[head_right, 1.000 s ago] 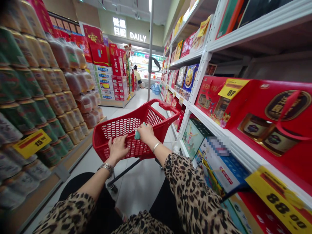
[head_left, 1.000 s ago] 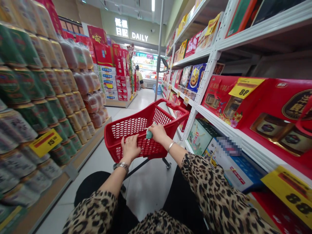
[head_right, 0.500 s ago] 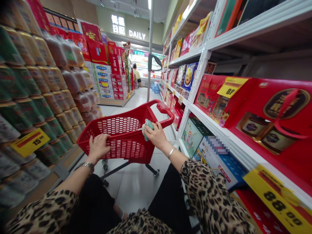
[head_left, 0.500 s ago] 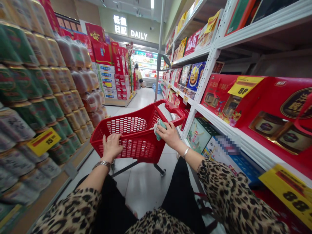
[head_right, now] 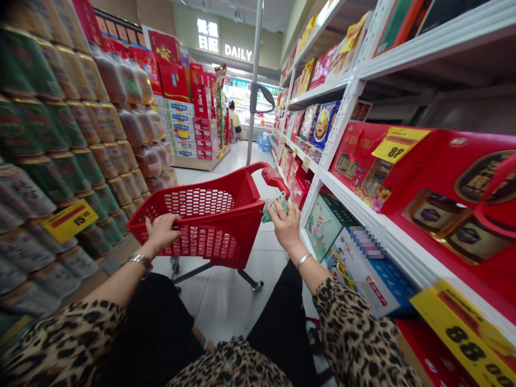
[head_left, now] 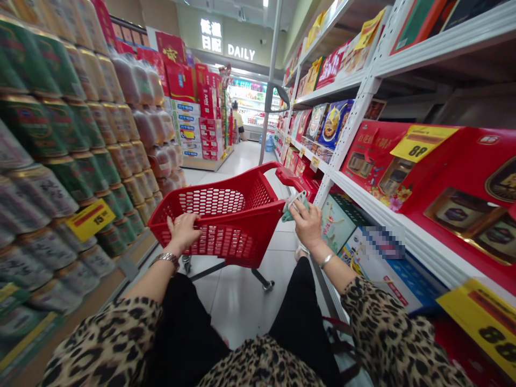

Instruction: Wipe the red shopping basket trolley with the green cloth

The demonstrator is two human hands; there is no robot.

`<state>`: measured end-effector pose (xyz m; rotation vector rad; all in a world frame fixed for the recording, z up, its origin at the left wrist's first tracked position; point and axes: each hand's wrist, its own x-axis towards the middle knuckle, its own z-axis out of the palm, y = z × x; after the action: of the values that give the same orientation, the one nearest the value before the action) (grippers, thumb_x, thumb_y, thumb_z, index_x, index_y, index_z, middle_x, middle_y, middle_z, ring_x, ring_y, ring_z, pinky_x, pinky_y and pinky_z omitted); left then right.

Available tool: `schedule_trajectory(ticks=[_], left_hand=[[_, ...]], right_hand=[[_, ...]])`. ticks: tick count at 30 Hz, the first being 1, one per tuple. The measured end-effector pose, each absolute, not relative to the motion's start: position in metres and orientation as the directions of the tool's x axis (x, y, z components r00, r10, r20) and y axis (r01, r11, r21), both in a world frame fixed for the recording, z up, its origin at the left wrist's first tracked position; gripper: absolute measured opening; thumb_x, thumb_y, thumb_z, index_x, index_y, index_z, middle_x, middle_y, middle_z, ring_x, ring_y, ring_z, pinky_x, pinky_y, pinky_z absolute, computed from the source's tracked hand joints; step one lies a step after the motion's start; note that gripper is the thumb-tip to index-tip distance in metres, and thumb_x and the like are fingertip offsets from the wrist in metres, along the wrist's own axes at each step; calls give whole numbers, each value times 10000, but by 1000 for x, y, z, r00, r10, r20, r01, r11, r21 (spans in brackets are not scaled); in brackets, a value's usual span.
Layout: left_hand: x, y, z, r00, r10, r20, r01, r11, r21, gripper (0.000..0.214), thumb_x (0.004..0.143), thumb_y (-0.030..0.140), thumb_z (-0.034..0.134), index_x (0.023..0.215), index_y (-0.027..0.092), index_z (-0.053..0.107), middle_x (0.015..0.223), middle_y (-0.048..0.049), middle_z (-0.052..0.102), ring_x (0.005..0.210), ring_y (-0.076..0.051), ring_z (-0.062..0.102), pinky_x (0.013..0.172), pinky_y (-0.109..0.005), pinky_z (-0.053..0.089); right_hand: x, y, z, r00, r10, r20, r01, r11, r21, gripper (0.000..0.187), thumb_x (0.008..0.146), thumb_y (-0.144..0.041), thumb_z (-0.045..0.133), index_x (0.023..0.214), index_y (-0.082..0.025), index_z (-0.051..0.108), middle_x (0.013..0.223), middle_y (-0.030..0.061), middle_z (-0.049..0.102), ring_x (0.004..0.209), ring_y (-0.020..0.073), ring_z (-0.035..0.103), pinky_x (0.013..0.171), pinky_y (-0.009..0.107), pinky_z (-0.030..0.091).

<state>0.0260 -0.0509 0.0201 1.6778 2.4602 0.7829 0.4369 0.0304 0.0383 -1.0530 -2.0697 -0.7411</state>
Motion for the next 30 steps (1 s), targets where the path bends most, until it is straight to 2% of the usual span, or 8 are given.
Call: schedule_trajectory(ticks=[7,12,16,21,24,27,30], left_hand=[[30,-52,20,-408,887,217,840,271,471,327,627,199,649,948,263,664,1228,-68,691,1369,-377,482,1295,-668,70],[30,-51,18,-402,889,222,841,263,472,344,619,216,636,959,267,655,1236,-55,696,1353,-367,482,1287,-669,77],[31,-52,19,-404,892,203,838,272,474,353,619,223,623,969,258,649,1249,-63,694,1357,-368,477,1284,-661,68],[30,-54,21,-413,883,225,824,257,504,313,597,221,630,907,265,651,1186,-50,717,1324,-376,500,1271,-669,86],[26,-53,22,-419,875,243,818,248,519,254,588,216,621,837,263,635,1113,-35,734,1275,-363,531,1263,-675,95],[19,-53,24,-414,872,261,814,227,535,209,578,216,618,782,258,627,1033,-30,748,1239,-356,557,1259,-678,114],[11,-55,28,-403,880,250,813,219,539,184,576,214,617,754,254,641,1017,-35,758,1237,-361,572,1260,-683,119]], right_hand=[[390,13,-50,-546,379,747,737,642,212,336,1017,-133,574,1229,-310,765,1350,68,734,1273,297,531,1023,481,390],[382,0,-100,-638,459,618,704,673,227,327,1043,-176,554,1256,-323,754,1371,39,725,1304,298,556,1033,473,409],[383,-13,-118,-714,538,448,671,709,219,362,1045,-177,539,1320,-334,716,1426,34,693,1334,304,563,1054,491,427],[384,-21,-112,-766,541,348,629,742,232,364,1028,-154,547,1326,-300,699,1446,71,680,1333,309,577,1027,482,449],[388,-19,-92,-771,504,389,619,735,276,355,1042,-152,523,1320,-287,698,1451,77,678,1339,308,578,971,447,449],[395,-14,-59,-727,456,513,656,682,323,371,1060,-151,485,1326,-301,696,1440,58,691,1349,301,573,951,427,413],[401,-15,-16,-643,407,648,715,622,319,372,1067,-169,478,1337,-306,695,1430,74,697,1358,296,557,981,437,367]])
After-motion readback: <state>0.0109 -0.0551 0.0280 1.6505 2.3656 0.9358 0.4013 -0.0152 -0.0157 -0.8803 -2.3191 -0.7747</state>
